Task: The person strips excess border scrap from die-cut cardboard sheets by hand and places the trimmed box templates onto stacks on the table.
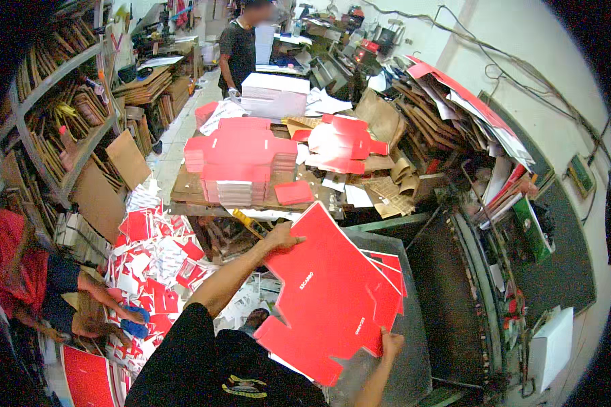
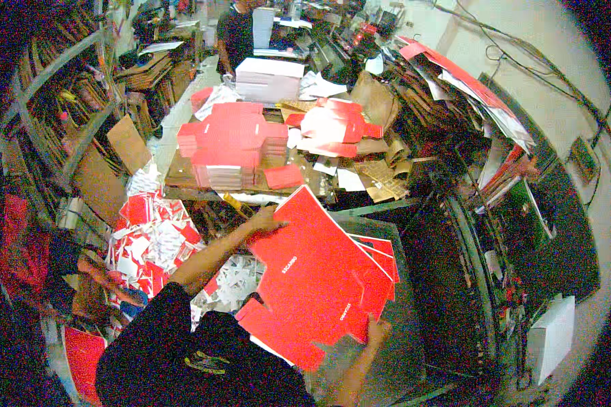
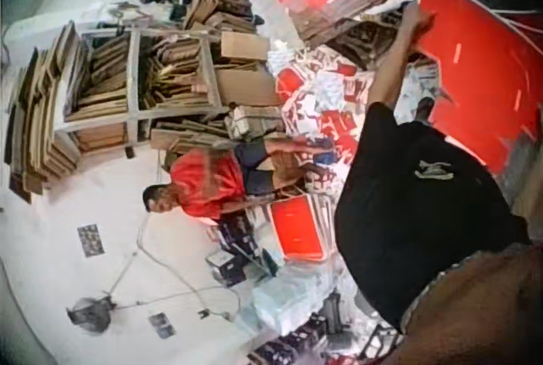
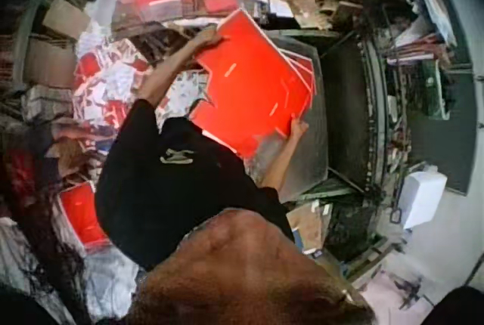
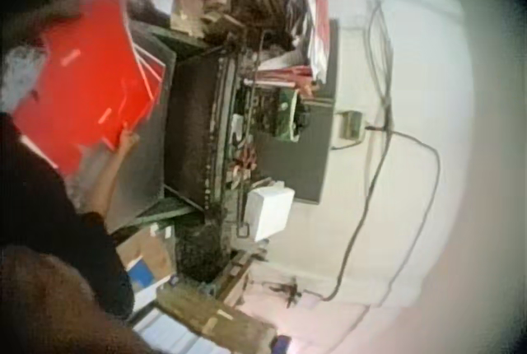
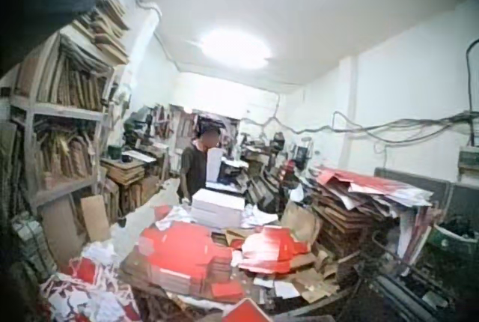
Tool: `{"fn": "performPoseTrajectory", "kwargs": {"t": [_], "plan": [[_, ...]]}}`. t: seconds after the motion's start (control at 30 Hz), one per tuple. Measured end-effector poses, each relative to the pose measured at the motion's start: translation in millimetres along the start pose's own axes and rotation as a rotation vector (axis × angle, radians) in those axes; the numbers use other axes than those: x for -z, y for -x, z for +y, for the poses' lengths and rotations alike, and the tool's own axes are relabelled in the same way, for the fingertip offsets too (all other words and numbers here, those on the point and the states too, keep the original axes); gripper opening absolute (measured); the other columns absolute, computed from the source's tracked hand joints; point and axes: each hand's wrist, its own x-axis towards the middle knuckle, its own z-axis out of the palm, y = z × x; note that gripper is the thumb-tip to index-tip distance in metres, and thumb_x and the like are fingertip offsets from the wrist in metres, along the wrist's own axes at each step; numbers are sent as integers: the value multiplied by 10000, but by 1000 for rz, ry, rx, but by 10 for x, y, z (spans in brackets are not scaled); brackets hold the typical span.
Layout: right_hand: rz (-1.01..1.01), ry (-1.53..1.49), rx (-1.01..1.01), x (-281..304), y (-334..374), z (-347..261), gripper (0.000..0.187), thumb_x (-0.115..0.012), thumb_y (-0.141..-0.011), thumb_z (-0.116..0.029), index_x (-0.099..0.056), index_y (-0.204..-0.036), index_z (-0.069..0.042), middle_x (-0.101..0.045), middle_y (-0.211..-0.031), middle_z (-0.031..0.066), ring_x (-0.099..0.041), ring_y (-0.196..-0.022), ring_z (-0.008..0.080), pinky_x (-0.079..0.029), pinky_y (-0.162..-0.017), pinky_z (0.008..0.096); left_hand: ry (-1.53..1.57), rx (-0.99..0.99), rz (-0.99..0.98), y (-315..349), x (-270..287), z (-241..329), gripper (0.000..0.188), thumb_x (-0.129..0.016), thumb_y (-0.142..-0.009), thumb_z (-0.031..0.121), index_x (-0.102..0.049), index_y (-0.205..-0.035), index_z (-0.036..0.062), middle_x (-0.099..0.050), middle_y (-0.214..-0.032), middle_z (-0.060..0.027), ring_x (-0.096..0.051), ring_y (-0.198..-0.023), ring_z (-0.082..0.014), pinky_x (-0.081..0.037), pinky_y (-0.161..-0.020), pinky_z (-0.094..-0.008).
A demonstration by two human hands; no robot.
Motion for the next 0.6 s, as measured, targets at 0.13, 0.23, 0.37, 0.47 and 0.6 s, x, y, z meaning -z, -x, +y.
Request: {"fn": "performPoseTrajectory", "kwargs": {"t": [0.13, 0.23, 0.37, 0.47, 0.6], "plan": [[-288, -244, -126, 451, -57, -290, 579, -818, -662, -414, -650, -861, 103, -653, -766, 184, -626, -759, 234, -483, -737, 414, 165, -388, 172, 642, 461, 792, 484, -699, -800, 317, -544, -1153, 24, -643, -1006, -228, -617, -946, -380, -493, -816, -427], [-307, -636, -166, 346, -262, -6, 527, -768, -750, -382, -641, -971, 79, -642, -832, 139, -611, -777, 208, -497, -731, 403, 223, -559, 96, 877, 596, 1150, 454, -679, -830, 291, -538, -1158, 11, -641, -1006, -228, -629, -937, -349, -491, -807, -397], [-550, -1081, -185, 833, 193, -376, 510, -749, -774, -376, -635, -990, 72, -641, -862, 134, -608, -783, 205, -502, -731, 396, 473, -680, 258, 1029, 916, 1159, 472, -684, -834, 310, -535, -1179, 24, -643, -1012, -201, -641, -921, -297, -485, -792, -388], [-601, -1232, -82, 1380, 307, -721, 497, -735, -792, -370, -631, -1004, 67, -641, -886, 130, -606, -789, 202, -505, -732, 391, 364, -707, 443, 1045, 1000, 1158, 507, -692, -826, 335, -532, -1185, 15, -637, -1026, -195, -631, -935, -295, -480, -800, -400], [-473, -1189, 30, 1769, 284, -1157, 480, -717, -816, -364, -626, -1023, 61, -640, -916, 124, -604, -795, 199, -510, -732, 383, 313, -630, 481, 1206, 1016, 1070, 504, -689, -825, 322, -530, -1180, 3, -620, -1010, -220, -618, -922, -310, -475, -809, -403]]}}
